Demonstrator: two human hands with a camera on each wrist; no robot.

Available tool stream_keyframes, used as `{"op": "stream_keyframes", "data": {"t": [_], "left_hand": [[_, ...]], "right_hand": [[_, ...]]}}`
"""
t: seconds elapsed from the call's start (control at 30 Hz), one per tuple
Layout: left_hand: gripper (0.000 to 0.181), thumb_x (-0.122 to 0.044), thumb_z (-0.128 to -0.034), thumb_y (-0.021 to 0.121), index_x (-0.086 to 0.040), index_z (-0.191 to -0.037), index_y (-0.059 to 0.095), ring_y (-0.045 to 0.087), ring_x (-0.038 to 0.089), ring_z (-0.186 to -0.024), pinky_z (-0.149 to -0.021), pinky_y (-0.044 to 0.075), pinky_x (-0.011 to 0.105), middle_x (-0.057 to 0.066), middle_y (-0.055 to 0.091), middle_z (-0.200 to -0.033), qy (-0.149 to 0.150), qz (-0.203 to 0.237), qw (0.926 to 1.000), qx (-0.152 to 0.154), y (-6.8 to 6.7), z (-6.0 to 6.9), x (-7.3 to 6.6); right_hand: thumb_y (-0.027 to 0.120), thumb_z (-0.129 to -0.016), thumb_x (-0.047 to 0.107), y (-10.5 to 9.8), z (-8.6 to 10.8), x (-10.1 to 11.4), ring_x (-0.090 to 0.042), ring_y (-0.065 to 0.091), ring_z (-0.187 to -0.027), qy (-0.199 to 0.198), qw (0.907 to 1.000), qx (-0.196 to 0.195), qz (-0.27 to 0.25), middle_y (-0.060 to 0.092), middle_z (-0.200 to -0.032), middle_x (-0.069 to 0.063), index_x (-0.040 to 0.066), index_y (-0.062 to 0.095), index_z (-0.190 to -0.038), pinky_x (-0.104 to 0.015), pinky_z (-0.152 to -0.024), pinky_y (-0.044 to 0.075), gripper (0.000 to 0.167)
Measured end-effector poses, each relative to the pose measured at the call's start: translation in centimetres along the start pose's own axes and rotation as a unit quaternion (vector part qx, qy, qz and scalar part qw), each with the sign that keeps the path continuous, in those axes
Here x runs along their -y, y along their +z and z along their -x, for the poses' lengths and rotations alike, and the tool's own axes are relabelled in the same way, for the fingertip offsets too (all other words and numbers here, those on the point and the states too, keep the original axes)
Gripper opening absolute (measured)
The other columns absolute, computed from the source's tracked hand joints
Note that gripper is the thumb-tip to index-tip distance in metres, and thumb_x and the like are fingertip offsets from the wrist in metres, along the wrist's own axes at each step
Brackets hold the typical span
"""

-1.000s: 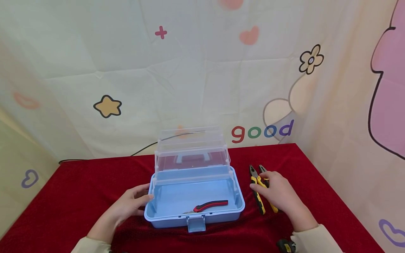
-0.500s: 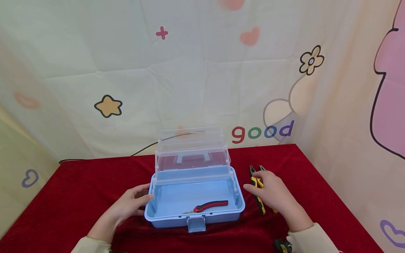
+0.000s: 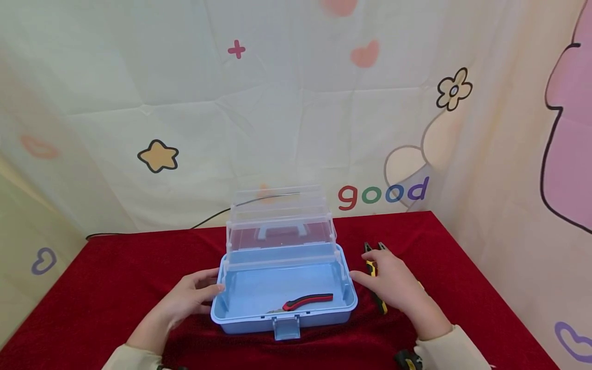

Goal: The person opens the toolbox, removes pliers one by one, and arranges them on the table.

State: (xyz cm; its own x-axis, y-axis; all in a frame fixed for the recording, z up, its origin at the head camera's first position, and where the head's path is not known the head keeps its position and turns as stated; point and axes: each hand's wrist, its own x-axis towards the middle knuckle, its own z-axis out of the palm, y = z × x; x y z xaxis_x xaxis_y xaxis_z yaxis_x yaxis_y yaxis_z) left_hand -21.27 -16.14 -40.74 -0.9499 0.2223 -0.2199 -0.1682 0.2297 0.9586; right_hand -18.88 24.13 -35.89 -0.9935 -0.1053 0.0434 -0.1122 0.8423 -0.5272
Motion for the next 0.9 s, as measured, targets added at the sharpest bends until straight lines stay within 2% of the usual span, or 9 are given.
{"op": "stream_keyframes", "data": {"t": [0.1, 0.27, 0.6, 0.7, 0.9], "left_hand": [[0.054, -0.012, -0.0901, 0.062, 0.003, -0.138, 0.041, 0.067, 0.026, -0.094, -0.074, 0.058, 0.045, 0.027, 0.056, -0.122, 0.005, -0.001, 1.0, -0.004, -0.1, 0.0, -0.1], [0.05, -0.009, -0.088, 0.064, 0.003, -0.134, 0.048, 0.068, 0.023, -0.087, -0.072, 0.058, 0.043, 0.024, 0.061, -0.116, -0.003, -0.019, 0.9994, -0.029, 0.1, -0.1, -0.5], [0.04, -0.006, -0.0872, 0.061, 0.005, -0.125, 0.055, 0.065, 0.019, -0.071, -0.066, 0.059, 0.038, 0.015, 0.063, -0.091, -0.007, -0.043, 0.9961, -0.076, 1.0, -0.2, -1.3], [0.039, -0.006, -0.0876, 0.061, 0.005, -0.125, 0.055, 0.064, 0.018, -0.069, -0.063, 0.059, 0.037, 0.014, 0.063, -0.088, -0.01, -0.044, 0.9956, -0.082, 1.1, -0.1, -1.3], [0.039, -0.005, -0.0888, 0.059, 0.006, -0.126, 0.052, 0.063, 0.019, -0.066, -0.061, 0.059, 0.038, 0.017, 0.063, -0.088, -0.015, -0.031, 0.9966, -0.075, 1.2, 0.0, -1.2]], "right_hand": [[0.069, -0.081, 0.043, 0.1, 0.0, 0.1, -0.044, 0.056, -0.11, -0.002, 1.0, 0.002, -0.004, 0.055, -0.124, -0.027, -0.001, 0.055, -0.126, -0.052, -0.08, 0.055, 0.065], [0.07, -0.081, 0.043, 0.2, 0.0, 0.3, -0.042, 0.056, -0.109, -0.008, 0.9999, 0.004, -0.01, 0.056, -0.123, -0.026, -0.001, 0.055, -0.125, -0.051, -0.08, 0.055, 0.064], [0.072, -0.08, 0.04, 0.4, 0.0, 1.2, -0.036, 0.059, -0.105, -0.018, 0.9997, 0.007, -0.017, 0.061, -0.117, -0.022, -0.001, 0.057, -0.122, -0.045, -0.075, 0.057, 0.06], [0.071, -0.081, 0.038, 0.6, -0.1, 1.6, -0.033, 0.06, -0.103, -0.032, 0.9995, 0.005, -0.009, 0.063, -0.115, -0.019, -0.001, 0.059, -0.12, -0.044, -0.077, 0.057, 0.056], [0.072, -0.082, 0.036, 1.0, -0.3, 2.5, -0.027, 0.063, -0.098, -0.054, 0.9985, 0.008, -0.006, 0.066, -0.112, -0.016, 0.001, 0.061, -0.118, -0.04, -0.076, 0.058, 0.052]]}}
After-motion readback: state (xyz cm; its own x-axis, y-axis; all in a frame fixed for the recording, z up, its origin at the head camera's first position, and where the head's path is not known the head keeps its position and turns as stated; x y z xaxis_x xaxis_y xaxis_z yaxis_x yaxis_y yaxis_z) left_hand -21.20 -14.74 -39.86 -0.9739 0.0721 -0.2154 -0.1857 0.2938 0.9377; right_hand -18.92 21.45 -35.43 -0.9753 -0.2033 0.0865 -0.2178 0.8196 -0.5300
